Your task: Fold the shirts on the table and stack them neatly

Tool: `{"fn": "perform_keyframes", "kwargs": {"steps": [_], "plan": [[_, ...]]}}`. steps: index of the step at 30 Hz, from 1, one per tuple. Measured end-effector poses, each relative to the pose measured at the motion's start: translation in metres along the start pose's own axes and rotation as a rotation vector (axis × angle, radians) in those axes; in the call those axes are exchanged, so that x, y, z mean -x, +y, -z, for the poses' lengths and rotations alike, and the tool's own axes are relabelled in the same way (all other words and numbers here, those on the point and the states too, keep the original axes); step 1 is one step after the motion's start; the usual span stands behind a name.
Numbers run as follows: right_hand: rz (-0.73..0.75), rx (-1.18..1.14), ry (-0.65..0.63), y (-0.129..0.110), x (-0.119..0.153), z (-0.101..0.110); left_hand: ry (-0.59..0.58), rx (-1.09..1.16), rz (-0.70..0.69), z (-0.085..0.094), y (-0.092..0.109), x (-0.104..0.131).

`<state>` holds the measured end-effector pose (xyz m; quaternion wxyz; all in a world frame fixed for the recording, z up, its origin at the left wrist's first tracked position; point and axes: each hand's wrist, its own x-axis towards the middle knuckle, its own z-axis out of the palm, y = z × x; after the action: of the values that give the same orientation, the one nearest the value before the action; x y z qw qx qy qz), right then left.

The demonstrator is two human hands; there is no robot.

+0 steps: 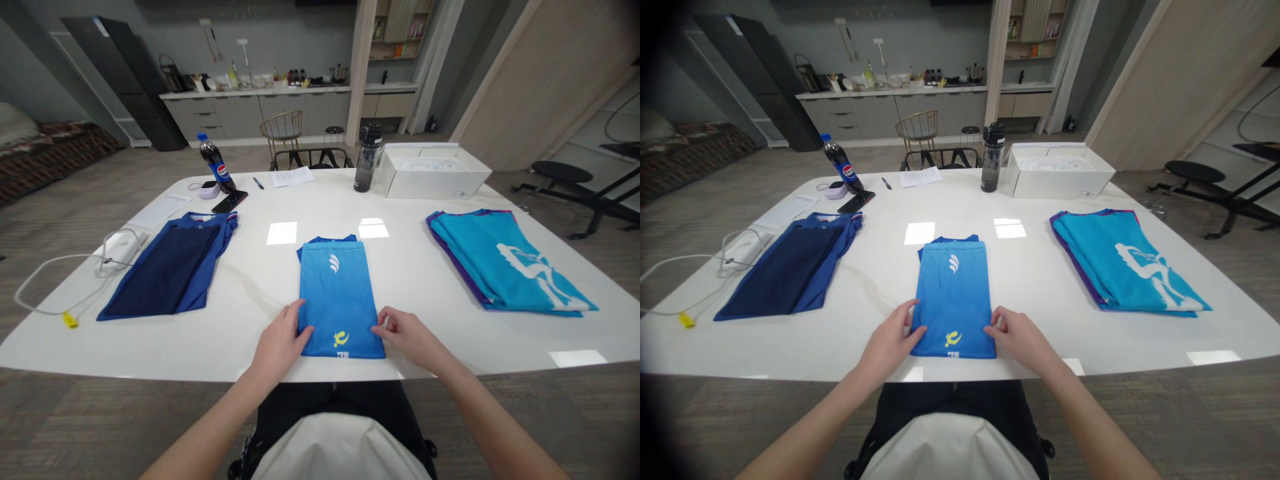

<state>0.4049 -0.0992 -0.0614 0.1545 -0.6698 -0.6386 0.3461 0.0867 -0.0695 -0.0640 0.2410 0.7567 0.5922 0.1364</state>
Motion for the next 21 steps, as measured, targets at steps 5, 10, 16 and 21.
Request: {"fn": "perform_keyframes", "kwargs": {"steps": [5, 10, 16, 21], "plan": [[-0.019, 0.162, 0.299, -0.006, -0.085, 0.027, 0.213, -0.203, -0.046, 0.014, 0.003, -0.09], [-0.18, 0.185, 0.209, -0.022, -0.17, 0.042, 0.125, -0.148, 0.118, 0.014, 0.007, -0.184], [-0.277, 0.232, 0.181, -0.038, -0.198, 0.035, 0.025, -0.052, 0.31, 0.011, 0.005, -0.226], [-0.269, 0.14, 0.227, -0.04, -0.209, 0.027, -0.003, 0.075, 0.341, 0.01, -0.001, -0.239]]}}
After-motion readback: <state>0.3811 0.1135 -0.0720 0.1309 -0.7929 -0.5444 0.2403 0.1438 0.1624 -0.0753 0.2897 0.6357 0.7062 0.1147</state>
